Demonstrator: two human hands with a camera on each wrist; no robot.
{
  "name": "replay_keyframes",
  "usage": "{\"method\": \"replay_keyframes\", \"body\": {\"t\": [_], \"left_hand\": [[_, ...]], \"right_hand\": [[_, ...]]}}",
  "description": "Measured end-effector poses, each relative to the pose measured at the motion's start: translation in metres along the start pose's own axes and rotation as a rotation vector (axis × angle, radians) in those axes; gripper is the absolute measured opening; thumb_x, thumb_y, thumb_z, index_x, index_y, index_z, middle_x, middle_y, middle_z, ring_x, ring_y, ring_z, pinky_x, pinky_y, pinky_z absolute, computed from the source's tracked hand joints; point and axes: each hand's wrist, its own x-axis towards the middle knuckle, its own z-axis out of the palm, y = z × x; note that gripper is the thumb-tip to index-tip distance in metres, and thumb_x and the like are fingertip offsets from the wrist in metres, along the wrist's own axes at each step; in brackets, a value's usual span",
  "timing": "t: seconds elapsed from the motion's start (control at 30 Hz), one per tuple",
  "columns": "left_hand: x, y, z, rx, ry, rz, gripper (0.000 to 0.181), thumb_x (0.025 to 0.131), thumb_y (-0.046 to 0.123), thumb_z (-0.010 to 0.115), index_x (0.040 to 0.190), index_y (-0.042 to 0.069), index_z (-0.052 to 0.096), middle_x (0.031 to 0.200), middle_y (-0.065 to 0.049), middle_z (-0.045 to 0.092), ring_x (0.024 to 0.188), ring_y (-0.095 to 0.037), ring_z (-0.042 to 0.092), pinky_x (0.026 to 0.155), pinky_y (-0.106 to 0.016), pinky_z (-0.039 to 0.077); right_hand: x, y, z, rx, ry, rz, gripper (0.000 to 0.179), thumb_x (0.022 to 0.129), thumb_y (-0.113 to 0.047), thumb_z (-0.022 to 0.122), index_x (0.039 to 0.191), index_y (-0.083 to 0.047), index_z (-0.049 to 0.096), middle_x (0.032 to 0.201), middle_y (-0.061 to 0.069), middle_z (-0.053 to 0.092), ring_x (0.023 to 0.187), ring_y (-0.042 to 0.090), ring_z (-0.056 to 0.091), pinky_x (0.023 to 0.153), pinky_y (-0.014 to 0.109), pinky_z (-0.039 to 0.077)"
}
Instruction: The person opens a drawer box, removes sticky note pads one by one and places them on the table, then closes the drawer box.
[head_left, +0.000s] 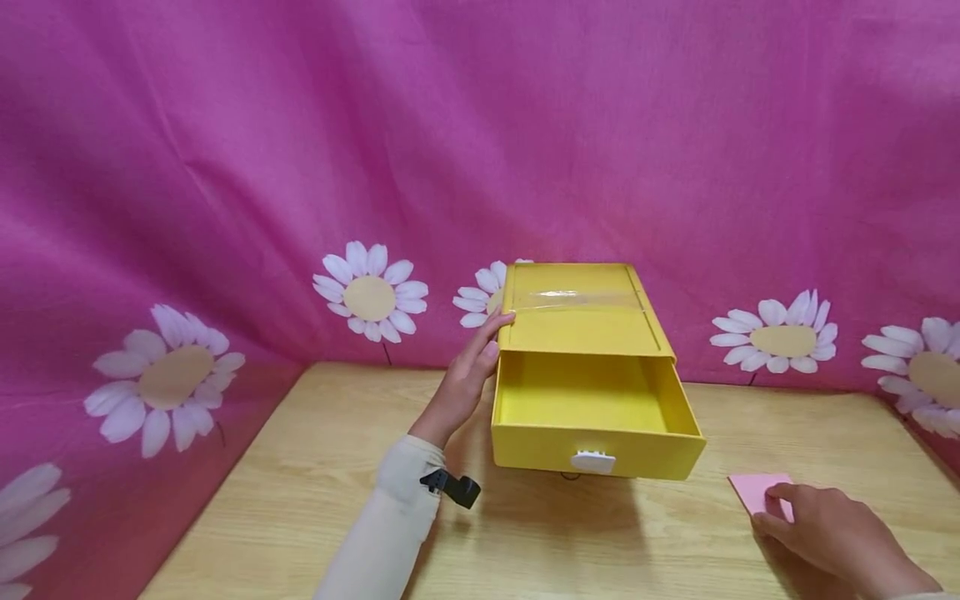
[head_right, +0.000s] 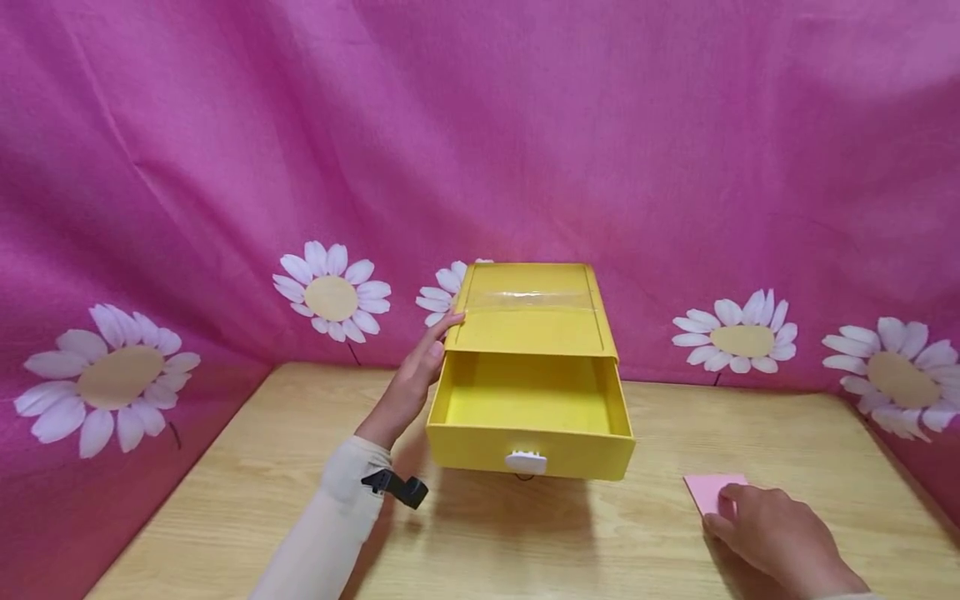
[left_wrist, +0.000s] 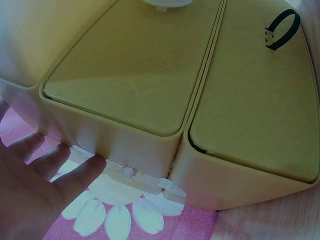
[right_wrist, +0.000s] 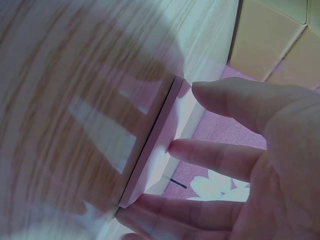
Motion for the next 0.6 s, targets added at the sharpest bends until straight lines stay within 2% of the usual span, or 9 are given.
{"method": "replay_keyframes", "body": {"t": [0.17, 0.37, 0.6], "left_hand": [[-0.0001, 0.0016, -0.0006, -0.020, 0.005, 0.022, 0.045, 0.104, 0.017, 0.033, 0.148, 0.008, 0.034, 0.160, -0.012, 0.015, 0.140, -0.029, 0.031, 0.105, -0.048, 0.038], [0.0008, 0.0015, -0.0010, -0.035, -0.001, 0.027, 0.045, 0.104, 0.017, 0.033, 0.148, 0.007, 0.034, 0.160, -0.012, 0.015, 0.140, -0.028, 0.030, 0.105, -0.049, 0.038], [-0.0009, 0.0019, 0.0008, -0.043, -0.005, 0.025, 0.046, 0.104, 0.018, 0.033, 0.149, 0.008, 0.033, 0.160, -0.012, 0.013, 0.140, -0.029, 0.030, 0.105, -0.049, 0.038]], "right_hand": [[0.0009, -0.0024, -0.0005, 0.022, -0.013, 0.020, 0.052, 0.083, -0.050, 0.068, 0.105, -0.003, 0.064, 0.079, 0.007, 0.058, 0.071, 0.025, 0.052, 0.069, 0.055, 0.048], [0.0013, -0.0003, -0.0031, 0.043, 0.014, 0.017, 0.057, 0.083, -0.050, 0.068, 0.109, 0.000, 0.063, 0.079, 0.010, 0.058, 0.071, 0.027, 0.053, 0.070, 0.058, 0.047], [-0.0026, 0.0014, -0.0030, 0.007, 0.123, -0.027, 0.044, 0.085, -0.042, 0.067, 0.103, -0.003, 0.062, 0.072, 0.012, 0.055, 0.068, 0.030, 0.054, 0.060, 0.056, 0.047]]}}
